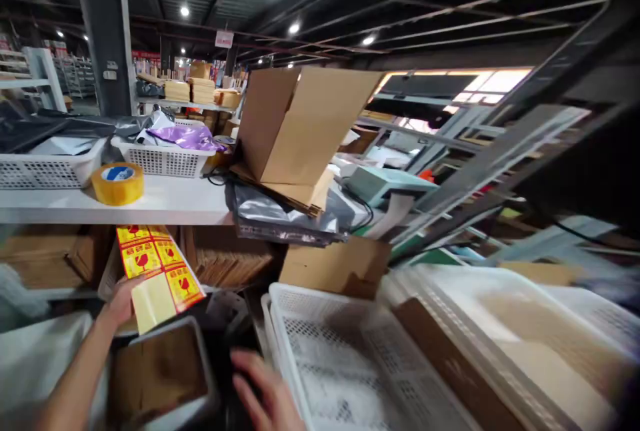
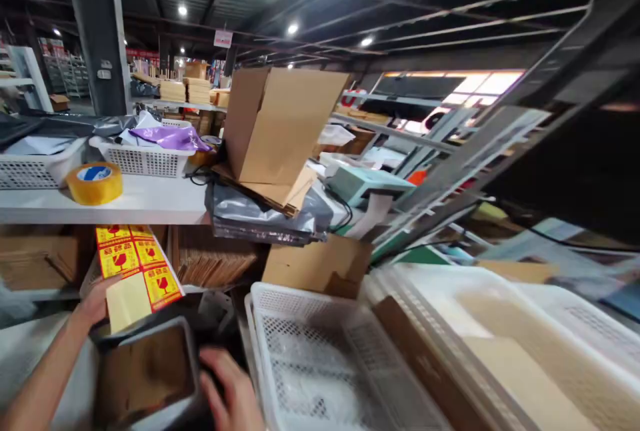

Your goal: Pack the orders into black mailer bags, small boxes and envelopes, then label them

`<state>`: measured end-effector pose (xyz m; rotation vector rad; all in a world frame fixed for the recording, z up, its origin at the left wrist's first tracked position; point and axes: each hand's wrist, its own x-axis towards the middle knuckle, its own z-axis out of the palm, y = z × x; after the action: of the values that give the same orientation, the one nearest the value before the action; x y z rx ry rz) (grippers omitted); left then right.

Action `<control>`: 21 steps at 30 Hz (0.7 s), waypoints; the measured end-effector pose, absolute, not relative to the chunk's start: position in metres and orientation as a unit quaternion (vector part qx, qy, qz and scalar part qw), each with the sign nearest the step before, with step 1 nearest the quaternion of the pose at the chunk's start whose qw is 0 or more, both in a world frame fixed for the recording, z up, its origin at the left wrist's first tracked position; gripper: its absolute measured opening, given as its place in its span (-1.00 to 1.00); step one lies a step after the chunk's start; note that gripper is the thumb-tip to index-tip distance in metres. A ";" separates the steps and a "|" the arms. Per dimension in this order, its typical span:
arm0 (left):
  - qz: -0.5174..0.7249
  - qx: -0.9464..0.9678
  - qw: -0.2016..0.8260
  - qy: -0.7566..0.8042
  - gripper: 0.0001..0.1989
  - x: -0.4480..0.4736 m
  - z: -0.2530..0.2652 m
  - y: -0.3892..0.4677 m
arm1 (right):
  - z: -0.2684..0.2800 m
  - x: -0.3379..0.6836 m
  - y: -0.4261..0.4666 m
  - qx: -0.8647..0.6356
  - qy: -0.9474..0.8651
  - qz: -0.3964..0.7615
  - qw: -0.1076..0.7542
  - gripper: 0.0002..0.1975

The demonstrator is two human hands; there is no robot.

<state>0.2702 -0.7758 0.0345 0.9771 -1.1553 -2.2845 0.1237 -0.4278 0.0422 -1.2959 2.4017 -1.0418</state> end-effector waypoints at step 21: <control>-0.920 0.272 0.069 -0.275 -0.70 0.313 0.062 -0.580 | 0.100 0.151 -0.351 -0.436 0.718 -0.540 -0.057 -0.75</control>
<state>0.3131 -0.5799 0.0616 0.8191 -0.8275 -2.7688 0.1506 -0.3514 0.1002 -1.4202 2.3413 -1.7606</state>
